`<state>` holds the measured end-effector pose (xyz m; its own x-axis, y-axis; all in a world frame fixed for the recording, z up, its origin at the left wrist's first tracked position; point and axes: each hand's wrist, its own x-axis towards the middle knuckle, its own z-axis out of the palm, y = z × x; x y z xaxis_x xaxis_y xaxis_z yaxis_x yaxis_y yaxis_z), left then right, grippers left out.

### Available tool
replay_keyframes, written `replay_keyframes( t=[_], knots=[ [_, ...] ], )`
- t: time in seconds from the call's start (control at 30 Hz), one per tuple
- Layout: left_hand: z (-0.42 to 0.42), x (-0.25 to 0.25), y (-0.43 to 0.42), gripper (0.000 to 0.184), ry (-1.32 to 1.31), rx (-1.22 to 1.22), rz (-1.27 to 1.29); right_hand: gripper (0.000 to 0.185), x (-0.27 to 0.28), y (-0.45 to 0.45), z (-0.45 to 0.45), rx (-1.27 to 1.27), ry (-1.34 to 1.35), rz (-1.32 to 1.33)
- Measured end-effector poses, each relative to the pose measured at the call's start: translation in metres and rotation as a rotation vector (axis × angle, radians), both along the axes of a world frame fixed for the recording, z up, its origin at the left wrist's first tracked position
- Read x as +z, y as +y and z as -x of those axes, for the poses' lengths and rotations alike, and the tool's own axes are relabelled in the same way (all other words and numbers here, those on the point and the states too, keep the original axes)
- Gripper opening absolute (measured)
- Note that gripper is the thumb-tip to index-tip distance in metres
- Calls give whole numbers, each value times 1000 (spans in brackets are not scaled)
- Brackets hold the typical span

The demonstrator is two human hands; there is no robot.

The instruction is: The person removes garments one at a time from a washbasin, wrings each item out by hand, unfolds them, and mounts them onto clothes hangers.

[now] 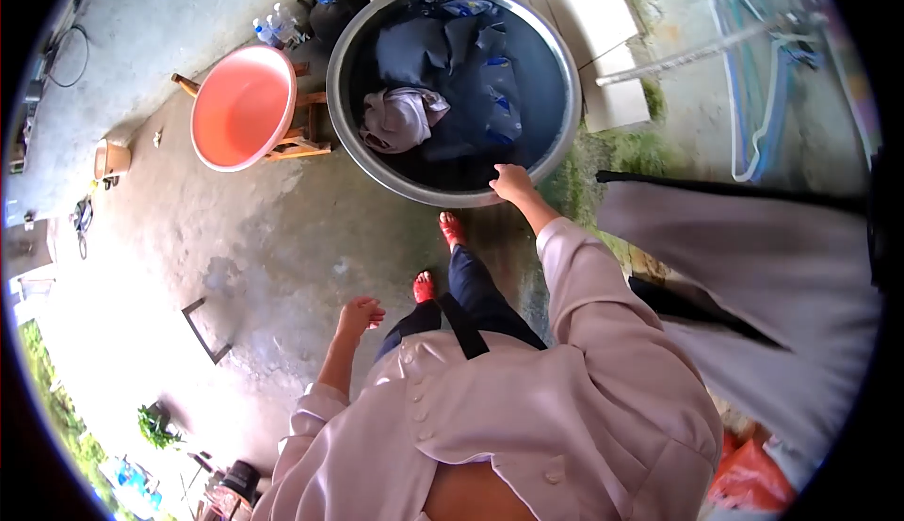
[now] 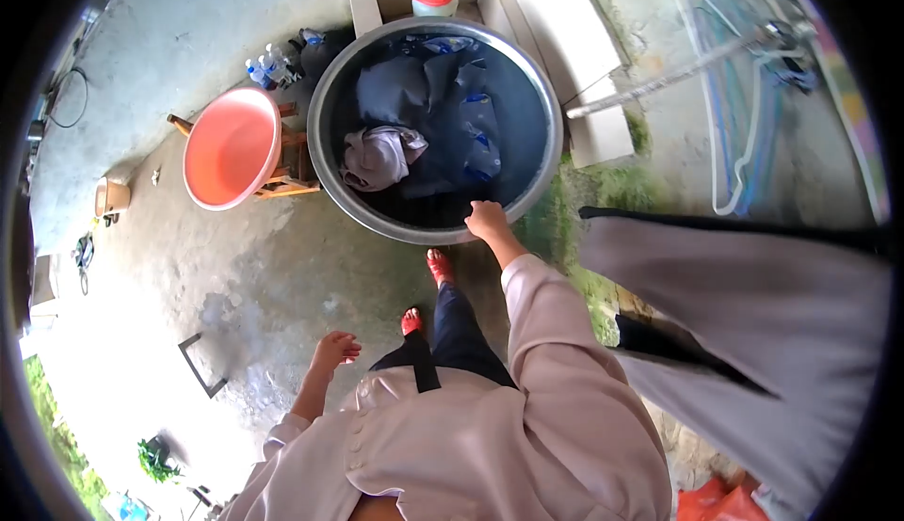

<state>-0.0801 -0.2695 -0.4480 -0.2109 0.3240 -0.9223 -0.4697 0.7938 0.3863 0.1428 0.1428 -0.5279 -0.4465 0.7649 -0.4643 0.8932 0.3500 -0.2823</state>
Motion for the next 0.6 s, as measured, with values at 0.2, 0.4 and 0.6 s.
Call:
replay_keyframes(
  t=[0.2, 0.4, 0.6],
  knots=[
    [-8, 11, 65, 24, 41, 6, 0, 47, -35, 29, 34, 37, -447, 86],
    [-19, -1, 122, 27, 88, -122, -93, 27, -90, 99, 25, 344, -179, 301],
    [-18, 9, 222, 32, -43, -71, -145, 8, 90, 112, 10, -761, 855, 845]
  ],
)
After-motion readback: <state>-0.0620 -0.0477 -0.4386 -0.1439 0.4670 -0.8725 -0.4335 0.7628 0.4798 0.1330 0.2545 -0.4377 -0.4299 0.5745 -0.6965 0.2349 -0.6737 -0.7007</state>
